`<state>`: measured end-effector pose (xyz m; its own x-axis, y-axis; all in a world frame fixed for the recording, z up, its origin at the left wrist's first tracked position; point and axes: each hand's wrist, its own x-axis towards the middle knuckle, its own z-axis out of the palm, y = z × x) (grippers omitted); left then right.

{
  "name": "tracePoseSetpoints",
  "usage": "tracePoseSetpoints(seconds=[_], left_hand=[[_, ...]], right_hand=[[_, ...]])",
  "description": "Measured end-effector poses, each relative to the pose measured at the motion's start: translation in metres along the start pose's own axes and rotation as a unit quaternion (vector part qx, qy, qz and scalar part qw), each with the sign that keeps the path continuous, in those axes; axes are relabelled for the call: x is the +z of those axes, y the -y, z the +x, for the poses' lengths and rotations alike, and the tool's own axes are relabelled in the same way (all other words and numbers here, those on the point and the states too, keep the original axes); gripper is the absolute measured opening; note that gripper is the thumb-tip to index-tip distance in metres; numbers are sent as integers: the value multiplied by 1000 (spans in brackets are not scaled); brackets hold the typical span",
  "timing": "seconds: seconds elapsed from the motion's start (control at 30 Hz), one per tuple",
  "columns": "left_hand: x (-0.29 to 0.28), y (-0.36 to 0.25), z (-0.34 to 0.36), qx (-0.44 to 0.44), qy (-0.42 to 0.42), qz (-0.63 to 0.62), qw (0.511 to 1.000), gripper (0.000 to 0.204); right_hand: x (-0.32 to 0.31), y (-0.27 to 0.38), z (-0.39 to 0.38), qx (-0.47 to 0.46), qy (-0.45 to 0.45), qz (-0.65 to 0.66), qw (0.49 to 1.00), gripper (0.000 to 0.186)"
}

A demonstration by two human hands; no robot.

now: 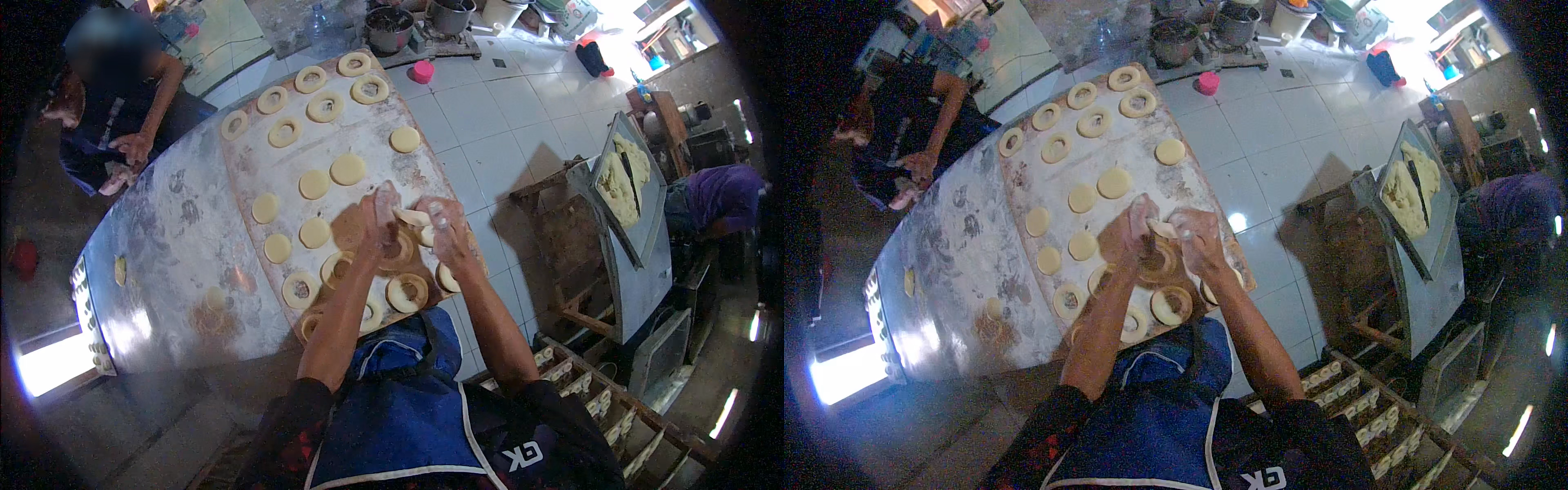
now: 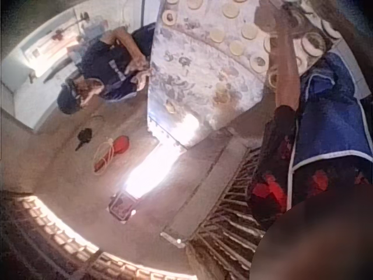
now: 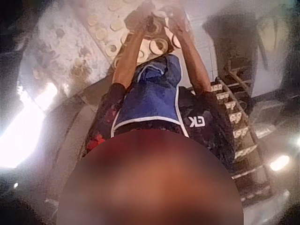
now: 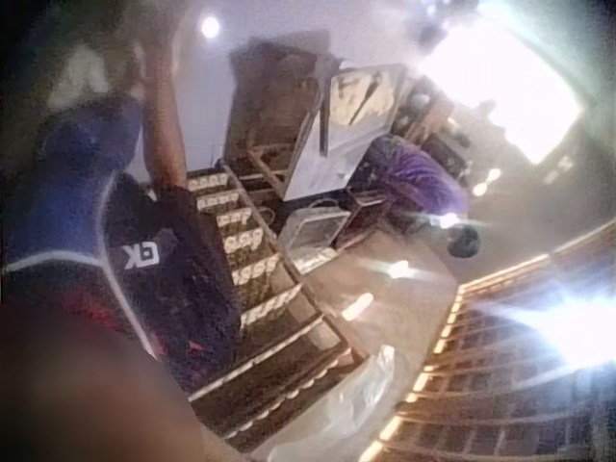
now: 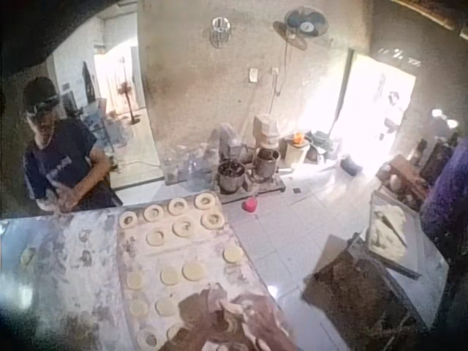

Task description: The person shapes small dough pieces into rings by hand and places them on a wooden board. The person then moves the board to a multi-tiered rack.

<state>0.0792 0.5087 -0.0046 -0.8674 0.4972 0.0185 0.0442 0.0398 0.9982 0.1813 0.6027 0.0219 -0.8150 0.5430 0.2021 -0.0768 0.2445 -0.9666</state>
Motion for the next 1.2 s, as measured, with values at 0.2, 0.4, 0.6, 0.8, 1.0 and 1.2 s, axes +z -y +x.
tracePoseSetpoints(seconds=[0.2, 0.4, 0.6, 0.8, 1.0, 1.2], left_hand=[[25, -5, 51, 165, -70, 377, 909, 28], [6, -18, 65, -14, 90, 403, 911, 29], [6, -6, 56, 82, 102, 432, 892, 28], [-68, -12, 24, 125, -12, 385, 914, 25], [-195, 10, -40, -42, -87, 601, 793, 27], [-216, 3, -41, -64, -44, 535, 841, 28]], right_hand=[[-31, 1, 33, 106, -20, -121, 987, 46], [-40, -11, 4, 168, -45, -301, 938, 90], [-32, -3, -15, 135, -17, -243, 960, 72], [50, -17, -18, -29, 60, -212, 975, 46], [177, -31, -19, -192, 124, -386, 894, 44], [200, -37, -4, -139, 194, -430, 871, 26]])
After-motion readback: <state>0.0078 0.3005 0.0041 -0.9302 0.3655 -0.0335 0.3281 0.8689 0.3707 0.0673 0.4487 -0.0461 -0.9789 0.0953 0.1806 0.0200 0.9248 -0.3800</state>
